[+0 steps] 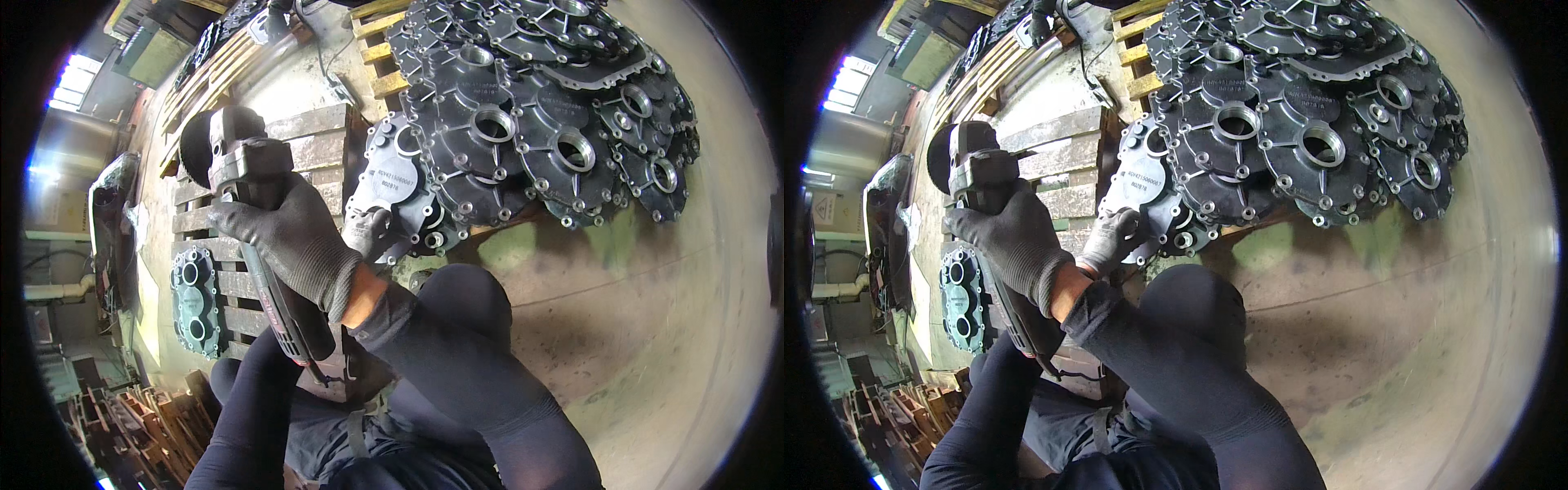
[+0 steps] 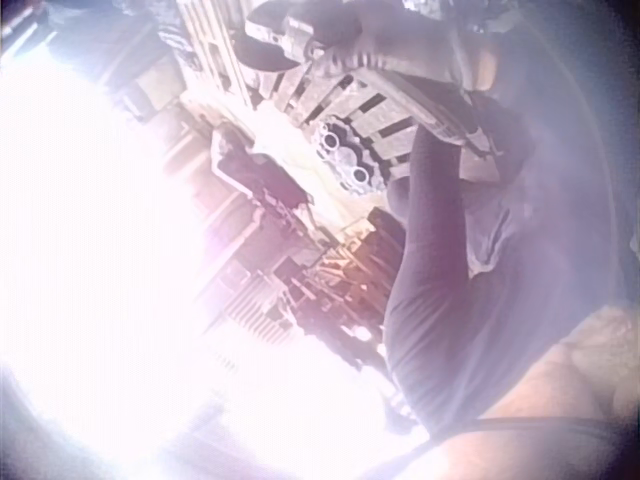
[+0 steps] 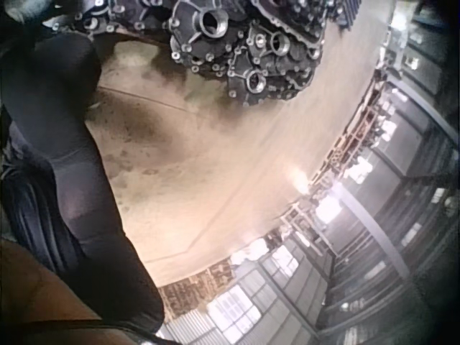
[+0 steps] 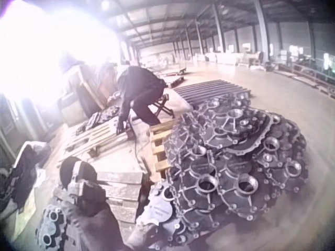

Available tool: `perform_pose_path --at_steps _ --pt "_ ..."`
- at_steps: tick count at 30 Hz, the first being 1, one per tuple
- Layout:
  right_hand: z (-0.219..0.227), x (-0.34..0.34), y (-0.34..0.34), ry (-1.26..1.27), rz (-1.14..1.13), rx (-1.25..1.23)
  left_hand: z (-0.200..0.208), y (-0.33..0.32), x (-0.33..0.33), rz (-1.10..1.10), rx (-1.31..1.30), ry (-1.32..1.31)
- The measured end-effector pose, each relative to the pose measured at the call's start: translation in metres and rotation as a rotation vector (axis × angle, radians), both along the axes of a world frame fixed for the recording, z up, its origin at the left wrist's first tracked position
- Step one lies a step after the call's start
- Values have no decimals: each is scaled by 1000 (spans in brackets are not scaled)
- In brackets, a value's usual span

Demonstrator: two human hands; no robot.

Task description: The person sits on the floor and uses a handheld angle grinder to smooth the edges and surfaces of metal engine parts. They repeatedly reposition the parts on a wooden pallet, flip them over, and grind different sections before stacking the finished pieces.

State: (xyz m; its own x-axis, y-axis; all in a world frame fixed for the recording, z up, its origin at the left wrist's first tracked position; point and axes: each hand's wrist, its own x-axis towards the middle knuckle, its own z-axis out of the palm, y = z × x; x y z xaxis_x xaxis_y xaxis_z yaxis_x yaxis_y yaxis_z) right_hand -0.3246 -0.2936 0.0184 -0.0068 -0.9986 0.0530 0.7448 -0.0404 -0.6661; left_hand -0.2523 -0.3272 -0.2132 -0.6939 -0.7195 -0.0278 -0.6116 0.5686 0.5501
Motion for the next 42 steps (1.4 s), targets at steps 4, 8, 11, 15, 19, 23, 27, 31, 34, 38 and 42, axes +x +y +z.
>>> perform_pose_path --at_steps 4,8,11,15,19,23,27,31,34,38,42 --pt "16 -6 2 -9 13 49 -18 21 5 301 -16 -183" --pt "20 -12 0 20 0 74 -5 52 5 447 -39 -304" --pt "22 -17 2 138 28 115 -1 67 10 540 -43 -393" --pt "22 0 5 49 -7 67 7 79 20 654 -67 -444" --pt "13 3 12 19 101 51 5 87 10 735 -88 -457" --pt "3 12 13 3 71 8 4 91 0 876 -148 -430" --pt "16 19 10 97 85 13 -13 34 2 438 -65 -595" --pt "14 14 6 150 102 69 -18 46 13 457 -52 -523" --pt "18 24 11 55 42 39 -9 62 32 490 -66 -480" --pt "11 12 8 187 15 29 6 81 47 469 -63 -386" --pt "30 13 13 163 67 42 40 75 102 413 -68 -268"
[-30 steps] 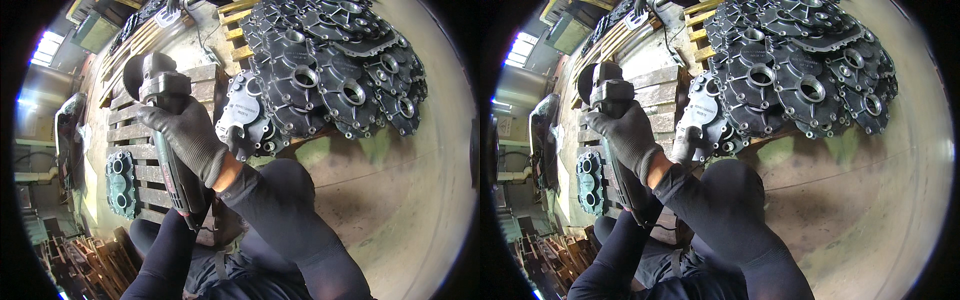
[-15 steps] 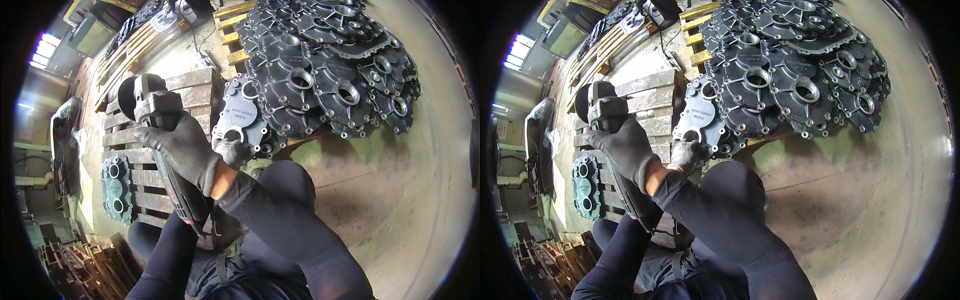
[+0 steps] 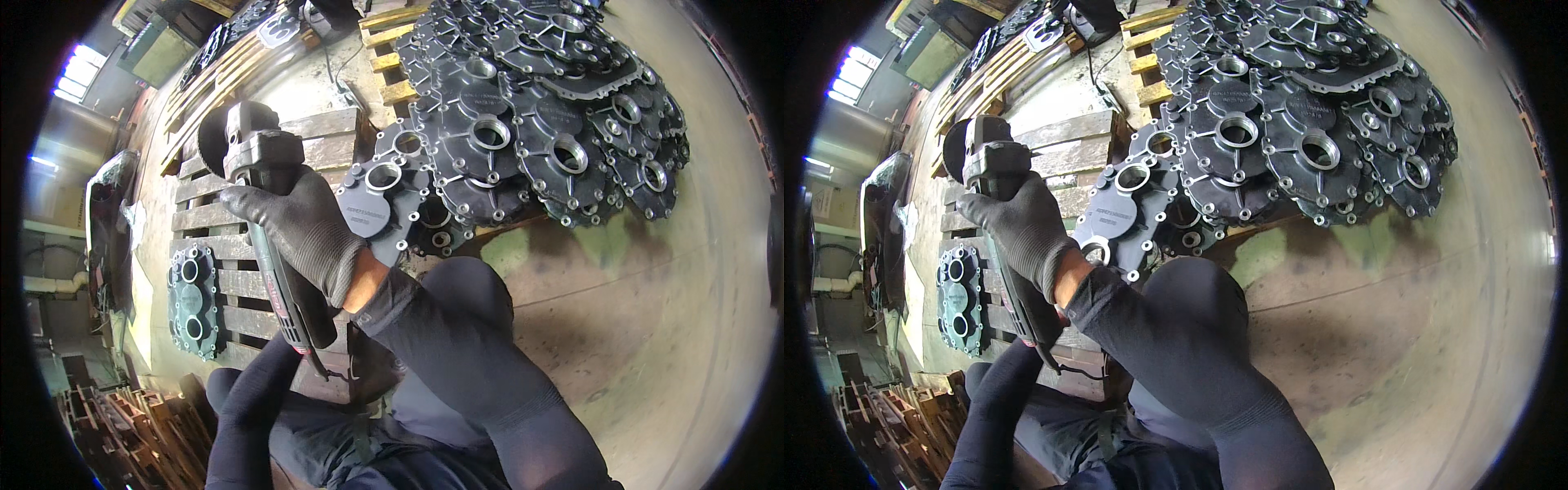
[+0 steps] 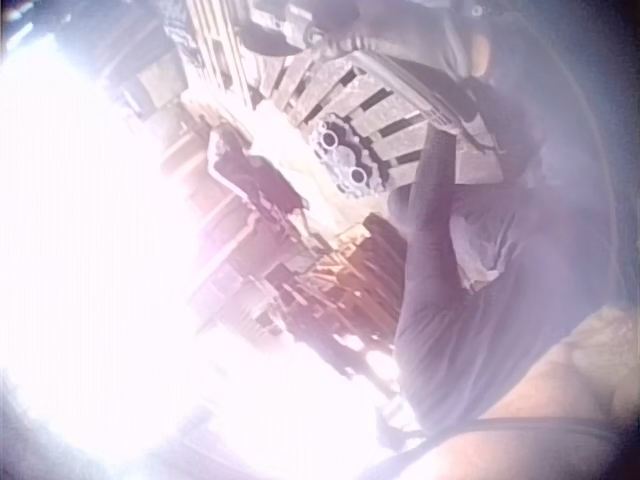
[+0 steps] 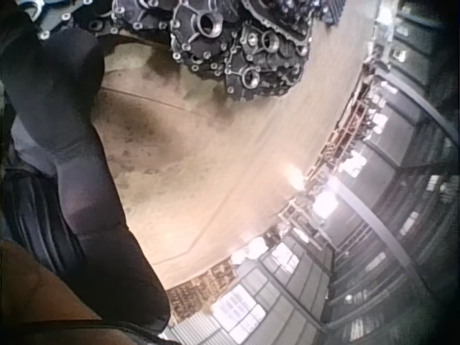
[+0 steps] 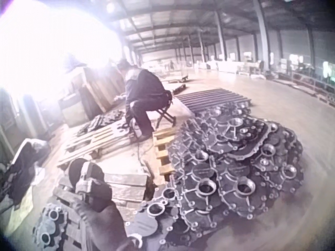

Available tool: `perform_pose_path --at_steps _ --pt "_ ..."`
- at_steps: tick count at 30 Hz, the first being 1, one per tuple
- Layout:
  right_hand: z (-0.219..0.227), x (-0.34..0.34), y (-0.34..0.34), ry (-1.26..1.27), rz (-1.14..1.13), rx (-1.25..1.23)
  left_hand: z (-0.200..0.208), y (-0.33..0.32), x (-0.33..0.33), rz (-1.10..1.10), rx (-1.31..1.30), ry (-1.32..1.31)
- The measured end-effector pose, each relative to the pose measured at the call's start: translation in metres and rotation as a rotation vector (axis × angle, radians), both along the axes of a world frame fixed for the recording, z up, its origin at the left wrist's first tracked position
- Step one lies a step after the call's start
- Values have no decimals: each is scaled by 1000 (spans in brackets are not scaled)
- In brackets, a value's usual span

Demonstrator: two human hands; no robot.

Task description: The person sits on the floor and uses a handheld angle grinder to smooth the edges and surfaces of metal engine parts. They repeatedly reposition the parts on a wooden pallet, flip them over, and grind different sections before stacking the finished pieces.

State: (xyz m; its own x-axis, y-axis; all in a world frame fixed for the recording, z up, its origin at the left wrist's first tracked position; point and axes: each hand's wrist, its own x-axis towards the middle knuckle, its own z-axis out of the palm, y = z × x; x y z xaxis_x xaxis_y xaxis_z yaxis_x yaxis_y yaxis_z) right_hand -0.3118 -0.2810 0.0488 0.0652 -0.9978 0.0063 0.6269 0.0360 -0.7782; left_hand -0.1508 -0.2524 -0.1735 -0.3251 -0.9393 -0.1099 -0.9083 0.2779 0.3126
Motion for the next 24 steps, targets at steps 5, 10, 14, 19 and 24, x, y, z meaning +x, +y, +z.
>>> perform_pose_path --at_steps 5,10,14,19,24 --pt "4 6 1 14 42 42 43 -54 66 -125 -1 80" --pt "-4 20 -5 21 61 55 47 -82 97 -199 16 93" --pt "-6 41 -7 -33 93 65 42 -60 133 -201 9 181" --pt "1 4 -5 65 155 34 61 -33 135 -375 -111 123" --pt "10 20 -4 -25 95 81 50 24 163 -353 -117 75"
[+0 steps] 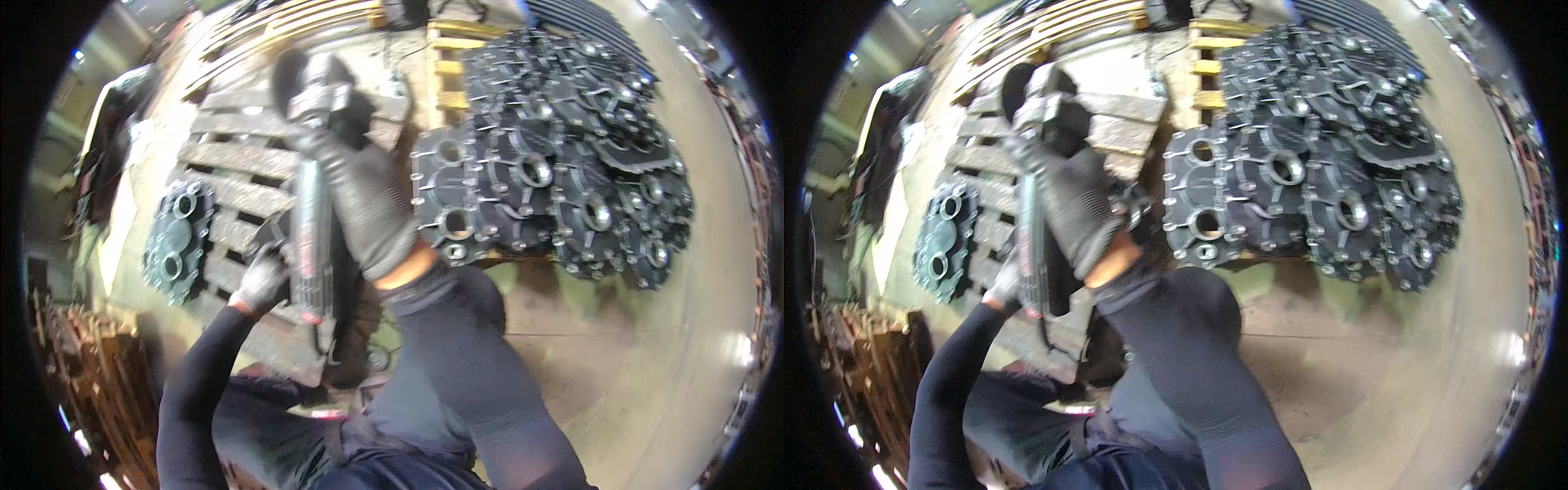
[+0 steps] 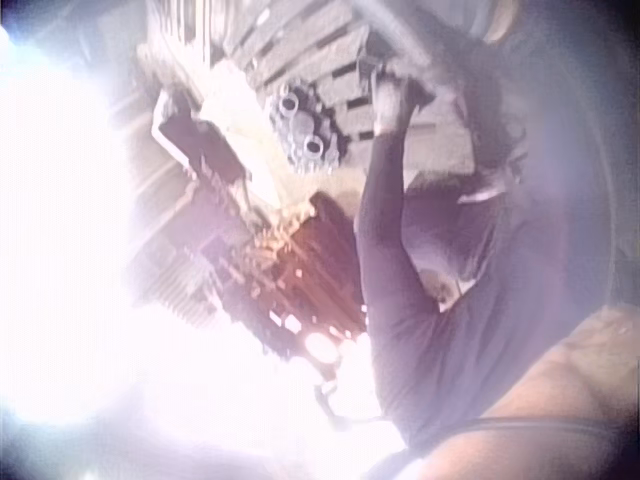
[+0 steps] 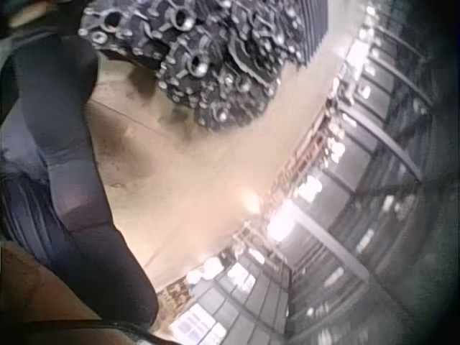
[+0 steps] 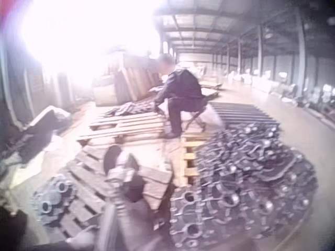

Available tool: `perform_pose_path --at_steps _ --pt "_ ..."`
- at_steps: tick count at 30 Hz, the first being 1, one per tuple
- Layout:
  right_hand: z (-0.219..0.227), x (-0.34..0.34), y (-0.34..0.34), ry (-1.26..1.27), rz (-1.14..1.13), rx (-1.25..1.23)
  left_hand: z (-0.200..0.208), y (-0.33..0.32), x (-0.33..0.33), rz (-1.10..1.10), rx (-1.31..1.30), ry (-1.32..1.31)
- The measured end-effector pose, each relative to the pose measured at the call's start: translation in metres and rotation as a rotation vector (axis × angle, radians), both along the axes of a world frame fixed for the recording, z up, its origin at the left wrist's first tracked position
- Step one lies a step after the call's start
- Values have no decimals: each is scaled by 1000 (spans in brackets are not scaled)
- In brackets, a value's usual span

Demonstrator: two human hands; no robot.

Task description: The person sits on the floor and uses a handheld angle grinder to smooth the edges and surfaces of metal engine parts. They repeatedly reposition the parts on a wooden pallet, flip them over, and grind different sections before stacking the finished pieces.

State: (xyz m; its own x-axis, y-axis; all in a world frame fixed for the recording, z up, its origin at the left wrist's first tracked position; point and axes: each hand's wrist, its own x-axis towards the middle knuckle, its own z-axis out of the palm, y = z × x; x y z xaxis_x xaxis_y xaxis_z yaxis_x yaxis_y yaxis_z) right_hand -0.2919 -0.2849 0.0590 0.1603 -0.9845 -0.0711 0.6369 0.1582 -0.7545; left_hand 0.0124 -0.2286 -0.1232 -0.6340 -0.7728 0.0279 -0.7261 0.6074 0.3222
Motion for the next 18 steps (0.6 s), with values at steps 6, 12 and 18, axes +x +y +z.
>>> perform_pose_path --at_steps 6,12,18 --pt "-8 32 6 71 119 -37 -36 66 54 42 64 -243" --pt "-5 38 26 228 249 43 -39 97 73 -142 198 -481" --pt "-11 46 57 141 233 49 -69 118 85 286 434 64"
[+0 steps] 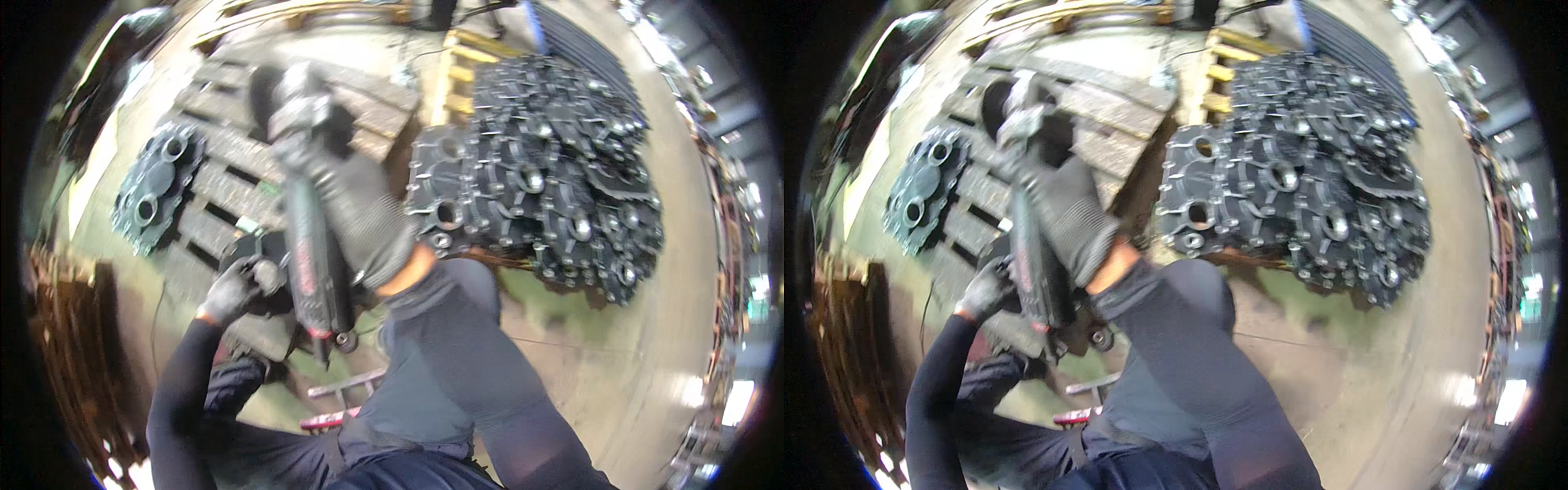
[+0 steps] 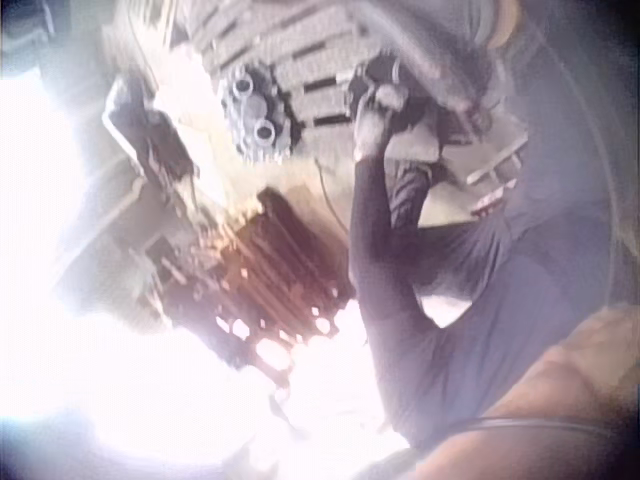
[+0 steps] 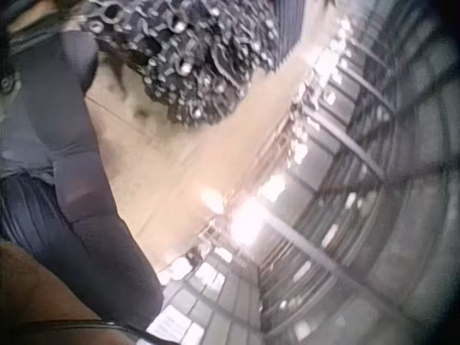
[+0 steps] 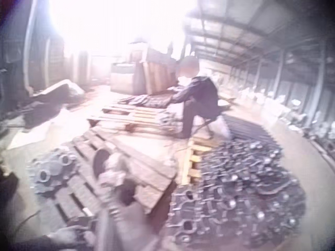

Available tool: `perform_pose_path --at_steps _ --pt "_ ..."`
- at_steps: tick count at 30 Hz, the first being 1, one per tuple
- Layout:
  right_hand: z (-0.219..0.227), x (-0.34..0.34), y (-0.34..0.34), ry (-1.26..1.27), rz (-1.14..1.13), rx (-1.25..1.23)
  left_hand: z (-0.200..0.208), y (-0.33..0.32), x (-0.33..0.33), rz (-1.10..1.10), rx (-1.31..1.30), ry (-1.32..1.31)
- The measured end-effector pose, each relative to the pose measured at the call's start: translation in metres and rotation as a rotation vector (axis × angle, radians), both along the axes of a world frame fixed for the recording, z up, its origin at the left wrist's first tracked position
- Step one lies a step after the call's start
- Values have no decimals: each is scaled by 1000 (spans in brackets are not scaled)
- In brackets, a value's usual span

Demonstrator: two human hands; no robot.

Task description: The person sits on the floor and uses a handheld angle grinder to smooth the edges and surfaces of metal engine parts. They repeatedly reposition the parts on a wooden pallet, flip them over, and grind different sections before stacking the finished pieces.

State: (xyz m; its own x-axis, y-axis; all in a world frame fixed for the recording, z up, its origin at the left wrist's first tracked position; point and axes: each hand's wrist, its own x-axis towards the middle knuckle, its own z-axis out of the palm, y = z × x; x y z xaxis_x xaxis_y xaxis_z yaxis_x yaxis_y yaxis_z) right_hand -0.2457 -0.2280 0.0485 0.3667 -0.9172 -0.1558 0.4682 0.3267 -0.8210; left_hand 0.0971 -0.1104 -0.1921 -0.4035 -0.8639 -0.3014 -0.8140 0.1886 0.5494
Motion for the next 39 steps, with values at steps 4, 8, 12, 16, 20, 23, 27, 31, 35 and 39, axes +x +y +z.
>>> perform_pose_path --at_steps 4,8,12,16,20,23,27,31,35,39 --pt "0 18 4 86 42 44 -13 17 37 -482 -327 -592" --pt "6 18 2 302 79 -27 -27 10 50 -356 -501 -348" --pt "9 10 -2 312 44 -48 -27 3 82 -378 -422 -447" --pt "3 52 10 372 90 -16 -13 73 104 65 -265 -491" --pt "-9 40 -2 423 147 -20 6 62 99 144 -248 -461" --pt "-10 39 -4 434 118 6 23 51 73 211 -297 -355" --pt "-6 37 3 381 25 -26 2 33 17 96 -302 -239" --pt "0 25 2 417 44 10 -5 20 -31 127 -404 -125" --pt "-6 20 -1 362 4 -29 -27 0 -74 32 -433 -219" --pt "-4 11 -3 413 -56 17 -39 -17 -101 -7 -368 -234"
